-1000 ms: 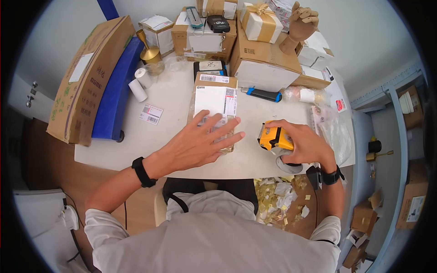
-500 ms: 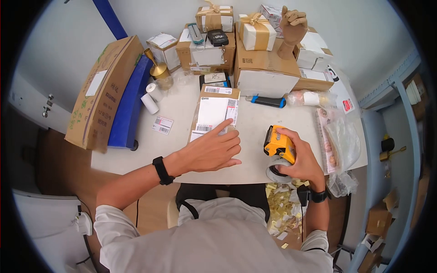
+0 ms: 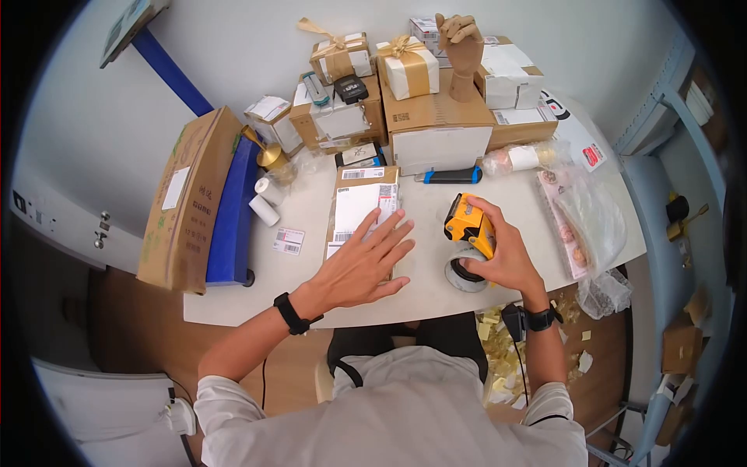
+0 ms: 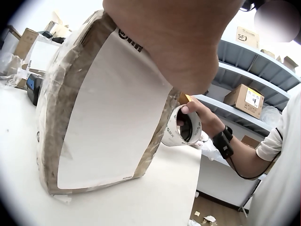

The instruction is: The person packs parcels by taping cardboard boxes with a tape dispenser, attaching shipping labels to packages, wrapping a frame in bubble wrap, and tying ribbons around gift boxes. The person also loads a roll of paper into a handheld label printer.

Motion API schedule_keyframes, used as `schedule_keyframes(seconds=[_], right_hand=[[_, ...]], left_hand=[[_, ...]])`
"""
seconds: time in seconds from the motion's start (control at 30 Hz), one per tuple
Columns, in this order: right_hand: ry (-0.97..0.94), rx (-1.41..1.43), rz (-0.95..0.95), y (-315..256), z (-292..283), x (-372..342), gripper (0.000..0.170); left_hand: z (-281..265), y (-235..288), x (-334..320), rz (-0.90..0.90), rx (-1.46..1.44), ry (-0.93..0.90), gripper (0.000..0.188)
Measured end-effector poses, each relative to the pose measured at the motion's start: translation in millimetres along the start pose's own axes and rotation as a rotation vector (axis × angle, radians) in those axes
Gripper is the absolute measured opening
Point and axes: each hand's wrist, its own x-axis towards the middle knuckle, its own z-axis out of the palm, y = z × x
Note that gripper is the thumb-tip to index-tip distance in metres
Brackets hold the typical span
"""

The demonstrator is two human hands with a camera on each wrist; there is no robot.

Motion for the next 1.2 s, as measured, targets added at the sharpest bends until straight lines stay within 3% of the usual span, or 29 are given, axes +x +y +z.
schedule_keyframes(seconds=[0.1,0.17,0.2,0.3,0.43,0.53,0.63,0.67,0.73,0.8,0.9,0.93,1.0,1.07,1.13,1.2], right_hand=[[0.044,0.018,0.051,4,3,-3,0.09],[0.068,0.037,-0.059,7,6,-4,0.093],[0.071,0.038,-0.057,4,7,-4,0.093],[0.063,0.121,-0.062,-4,11,-5,0.097],[0.062,0.117,-0.056,-13,16,-2,0.108],[0.048,0.276,-0.023,-27,22,1,0.116],[0.057,0.501,-0.067,-42,25,5,0.121],[0.066,0.608,-0.086,-48,27,7,0.122],[0.066,0.667,-0.082,-61,27,9,0.121],[0.052,0.694,-0.054,-69,30,12,0.124],[0.02,0.703,-0.072,-81,34,16,0.132],[-0.034,0.715,-0.049,-73,34,17,0.135],[-0.1,0.792,-0.103,-67,36,20,0.124],[-0.196,1.044,0.029,-53,39,20,0.092],[-0.303,1.059,0.119,-41,52,28,0.067],[-0.283,1.048,0.121,-57,55,29,0.057]], left_hand=[[-8,2,-1,-0.096,-0.123,0.133,0.051],[-5,-1,-9,-0.257,-0.2,0.313,0.061],[-4,1,-11,-0.255,-0.201,0.31,0.061],[-10,13,-11,-0.516,-0.08,0.355,0.058],[-7,18,-10,-0.565,-0.089,0.436,0.058],[-19,34,1,-0.478,-0.289,0.462,0.065],[-35,50,11,-0.519,-0.694,0.316,0.086],[-39,51,13,-0.539,-0.681,0.338,0.086],[-46,49,11,-0.565,-0.972,0.151,0.084],[-44,47,8,-0.635,-0.997,0.224,0.076],[-38,36,-2,-0.595,-1.119,0.346,0.053],[-39,30,-9,-0.596,-1.12,0.352,0.053],[-32,20,-14,-0.619,-1.226,0.385,0.048],[-31,14,-14,-0.676,-1.275,0.442,0.043],[-33,11,-10,-0.646,-1.396,0.565,0.039],[-41,8,-8,-0.642,-1.442,0.588,0.036]])
